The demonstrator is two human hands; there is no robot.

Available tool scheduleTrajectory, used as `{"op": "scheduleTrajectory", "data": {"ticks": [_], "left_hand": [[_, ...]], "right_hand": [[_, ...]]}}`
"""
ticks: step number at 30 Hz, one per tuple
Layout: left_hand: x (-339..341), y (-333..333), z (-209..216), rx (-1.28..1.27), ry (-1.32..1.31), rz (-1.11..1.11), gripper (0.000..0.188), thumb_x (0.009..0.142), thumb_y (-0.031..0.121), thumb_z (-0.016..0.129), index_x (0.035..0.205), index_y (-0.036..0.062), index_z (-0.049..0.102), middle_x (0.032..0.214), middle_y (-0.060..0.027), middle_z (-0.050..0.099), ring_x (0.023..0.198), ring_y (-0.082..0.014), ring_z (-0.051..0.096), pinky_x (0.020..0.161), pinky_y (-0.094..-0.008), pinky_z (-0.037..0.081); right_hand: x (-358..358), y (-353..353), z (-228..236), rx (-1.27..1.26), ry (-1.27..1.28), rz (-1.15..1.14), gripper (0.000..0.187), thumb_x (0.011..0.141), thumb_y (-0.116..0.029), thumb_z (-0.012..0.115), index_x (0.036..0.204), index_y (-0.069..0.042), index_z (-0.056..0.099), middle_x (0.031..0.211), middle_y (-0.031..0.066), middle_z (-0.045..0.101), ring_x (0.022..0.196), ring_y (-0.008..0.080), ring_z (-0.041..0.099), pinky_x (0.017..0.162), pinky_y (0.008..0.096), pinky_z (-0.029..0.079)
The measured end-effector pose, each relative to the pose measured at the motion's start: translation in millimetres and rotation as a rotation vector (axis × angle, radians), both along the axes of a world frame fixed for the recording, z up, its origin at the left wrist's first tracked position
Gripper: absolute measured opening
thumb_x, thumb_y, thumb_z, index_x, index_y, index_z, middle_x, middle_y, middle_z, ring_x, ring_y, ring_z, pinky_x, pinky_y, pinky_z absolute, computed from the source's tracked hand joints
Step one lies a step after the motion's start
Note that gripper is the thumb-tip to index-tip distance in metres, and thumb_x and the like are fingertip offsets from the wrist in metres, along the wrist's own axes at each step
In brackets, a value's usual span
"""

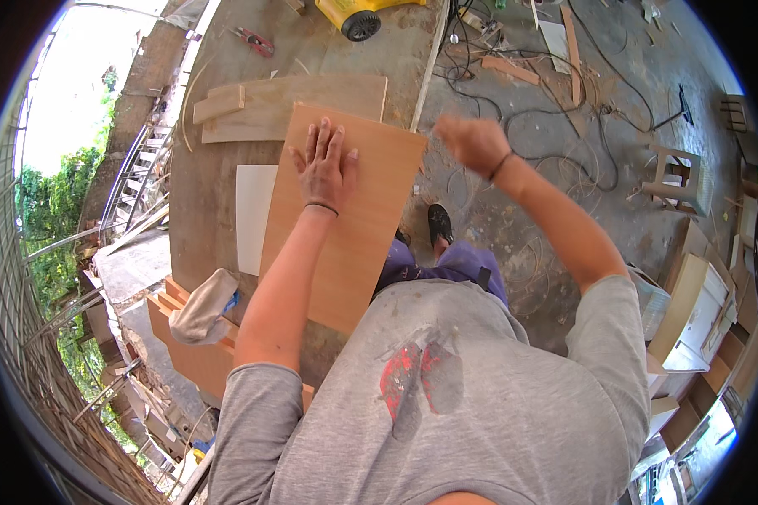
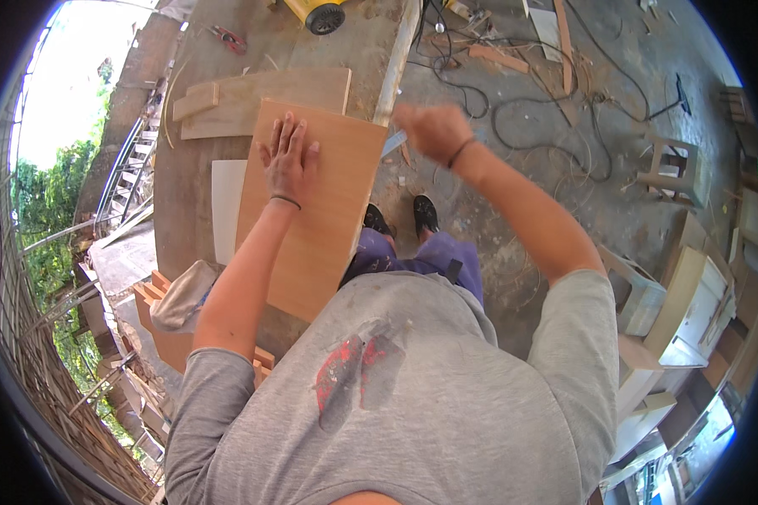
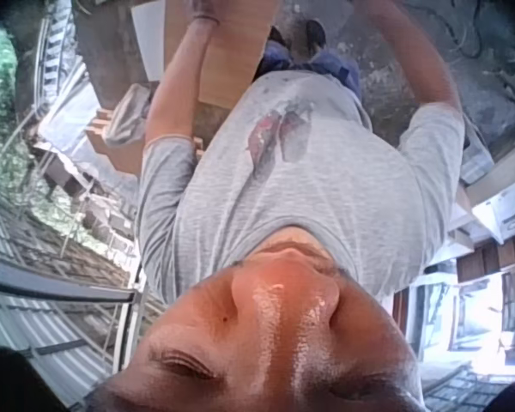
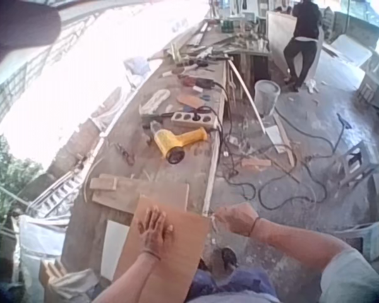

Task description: The person applies adhesive edging to the side of a wood panel by hand, uses a small block to press it down, trims the excess edging using a blade, and then wipes the panel with a cloth and liquid.

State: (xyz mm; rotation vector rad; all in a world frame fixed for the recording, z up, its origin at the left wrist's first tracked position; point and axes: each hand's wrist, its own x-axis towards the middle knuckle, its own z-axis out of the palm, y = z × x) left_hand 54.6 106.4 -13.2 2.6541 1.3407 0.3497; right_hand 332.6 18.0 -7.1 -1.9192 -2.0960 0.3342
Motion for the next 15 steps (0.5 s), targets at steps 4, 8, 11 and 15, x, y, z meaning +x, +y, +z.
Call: {"op": "scheduleTrajectory", "data": {"ticks": [4, 8, 11, 15], "left_hand": [[1, 0, 1, -0.046, -0.002, 0.022, 0.048, 0.092, 0.036, 0.051, 0.135, 0.0155, 0.049, 0.152, -0.0055, 0.033, 0.143, -0.0286, 0.024, 0.111, -0.0632, 0.007], [-1, -2, 1, -0.04, -0.007, 0.006, 0.048, 0.092, 0.036, 0.051, 0.136, 0.0154, 0.049, 0.152, -0.0057, 0.032, 0.143, -0.0288, 0.024, 0.112, -0.0625, 0.007], [-3, 1, 0, -0.036, -0.027, 0.013, 0.048, 0.092, 0.036, 0.051, 0.136, 0.0153, 0.048, 0.152, -0.0061, 0.033, 0.143, -0.0289, 0.024, 0.112, -0.0624, 0.006], [1, -1, 2, -0.048, -0.023, 0.01, 0.048, 0.092, 0.036, 0.051, 0.136, 0.0152, 0.049, 0.152, -0.0062, 0.034, 0.142, -0.0292, 0.025, 0.112, -0.0625, 0.006]], "right_hand": [[-36, -34, -10, 0.062, 0.098, 0.194, 0.013, 0.088, -0.02, 0.052, 0.096, -0.011, 0.057, 0.076, 0.011, 0.066, 0.067, 0.0296, 0.066, 0.052, 0.0412, 0.051], [6, 1, 5, -0.104, -0.052, -0.159, 0.011, 0.087, -0.016, 0.05, 0.094, -0.012, 0.058, 0.078, 0.0102, 0.066, 0.07, 0.0295, 0.067, 0.054, 0.0412, 0.052], [-22, -17, 12, 0.04, 0.112, 0.018, 0.012, 0.087, -0.015, 0.048, 0.092, -0.013, 0.058, 0.073, 0.0099, 0.066, 0.069, 0.0296, 0.067, 0.054, 0.0414, 0.052], [-28, -28, -10, -0.094, 0.034, 0.034, 0.014, 0.088, -0.017, 0.047, 0.094, -0.013, 0.06, 0.073, 0.0115, 0.065, 0.069, 0.0315, 0.066, 0.056, 0.0429, 0.052]]}}
